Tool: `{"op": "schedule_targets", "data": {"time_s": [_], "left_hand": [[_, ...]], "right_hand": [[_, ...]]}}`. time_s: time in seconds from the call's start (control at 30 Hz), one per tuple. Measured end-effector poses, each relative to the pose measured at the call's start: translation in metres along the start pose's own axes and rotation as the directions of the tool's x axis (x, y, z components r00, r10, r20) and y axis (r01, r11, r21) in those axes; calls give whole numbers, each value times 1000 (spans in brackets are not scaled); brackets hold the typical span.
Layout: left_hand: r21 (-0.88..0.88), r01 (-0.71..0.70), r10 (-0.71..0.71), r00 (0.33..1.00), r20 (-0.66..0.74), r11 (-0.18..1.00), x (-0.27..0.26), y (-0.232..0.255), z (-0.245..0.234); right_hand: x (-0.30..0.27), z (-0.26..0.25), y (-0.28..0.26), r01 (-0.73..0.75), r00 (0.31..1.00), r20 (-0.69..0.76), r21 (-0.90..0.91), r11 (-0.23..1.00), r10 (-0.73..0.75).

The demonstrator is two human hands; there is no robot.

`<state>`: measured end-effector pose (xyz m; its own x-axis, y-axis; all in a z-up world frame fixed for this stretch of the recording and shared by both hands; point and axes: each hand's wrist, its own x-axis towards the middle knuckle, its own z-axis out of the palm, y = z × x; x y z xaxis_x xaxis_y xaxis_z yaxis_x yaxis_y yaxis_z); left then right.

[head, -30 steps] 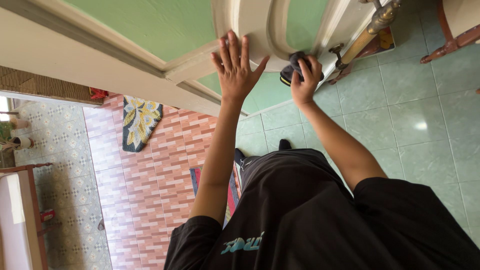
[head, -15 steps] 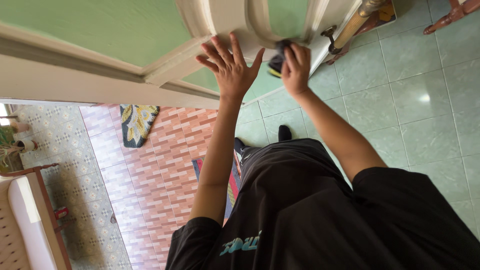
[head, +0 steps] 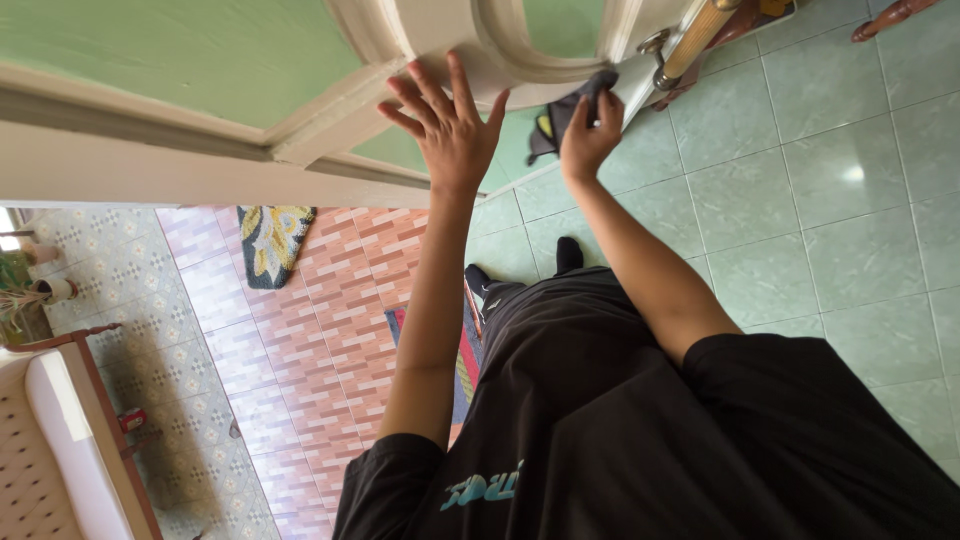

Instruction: The person wipes a wooden door, a metal door handle, and a painted wall using a cloth, moving the cloth across the surfaces to clean them.

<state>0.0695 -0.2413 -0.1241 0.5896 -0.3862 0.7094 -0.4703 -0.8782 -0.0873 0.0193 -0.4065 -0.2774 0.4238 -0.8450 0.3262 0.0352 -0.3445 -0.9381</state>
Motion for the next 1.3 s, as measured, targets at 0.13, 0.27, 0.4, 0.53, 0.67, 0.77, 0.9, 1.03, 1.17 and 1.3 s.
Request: {"op": "schedule_targets", "data": {"time_s": [0.13,0.27,0.4,0.53,0.67,0.77,0.9,1.03,1.17,1.3], "left_hand": [[-14,-23,24,997,76,1000,-1,-6,-23],[24,-63,58,980,188,998,-4,-16,-45],[-163,-4,46,966,253,987,-16,-22,-69],[-338,115,-33,971,238,934,-50,-27,-94],[-371,214,-124,960,253,904,-92,-34,-112],[-406,310,-232,945,231,860,-119,-38,-118],[-390,381,-326,924,200,838,-141,-54,-119],[-407,423,-396,905,153,810,-145,-82,-124],[-461,466,-481,872,94,755,-142,-110,-134],[-507,457,-501,863,57,730,-142,-136,-143]], "right_hand": [[-26,7,-49,-121,991,71,117,986,114],[-40,9,-108,-164,982,130,226,960,137],[-42,-2,-149,28,925,341,375,927,-166],[-26,-17,-145,152,827,449,401,903,-339],[-25,-34,-125,0,845,512,286,958,-153],[-43,-42,-121,61,833,515,278,959,-202],[-56,-32,-138,224,801,483,307,925,-354],[-65,-8,-178,408,731,428,351,843,-532],[-78,19,-229,562,561,386,472,679,-732],[-93,62,-265,715,361,287,525,461,-887]]}}
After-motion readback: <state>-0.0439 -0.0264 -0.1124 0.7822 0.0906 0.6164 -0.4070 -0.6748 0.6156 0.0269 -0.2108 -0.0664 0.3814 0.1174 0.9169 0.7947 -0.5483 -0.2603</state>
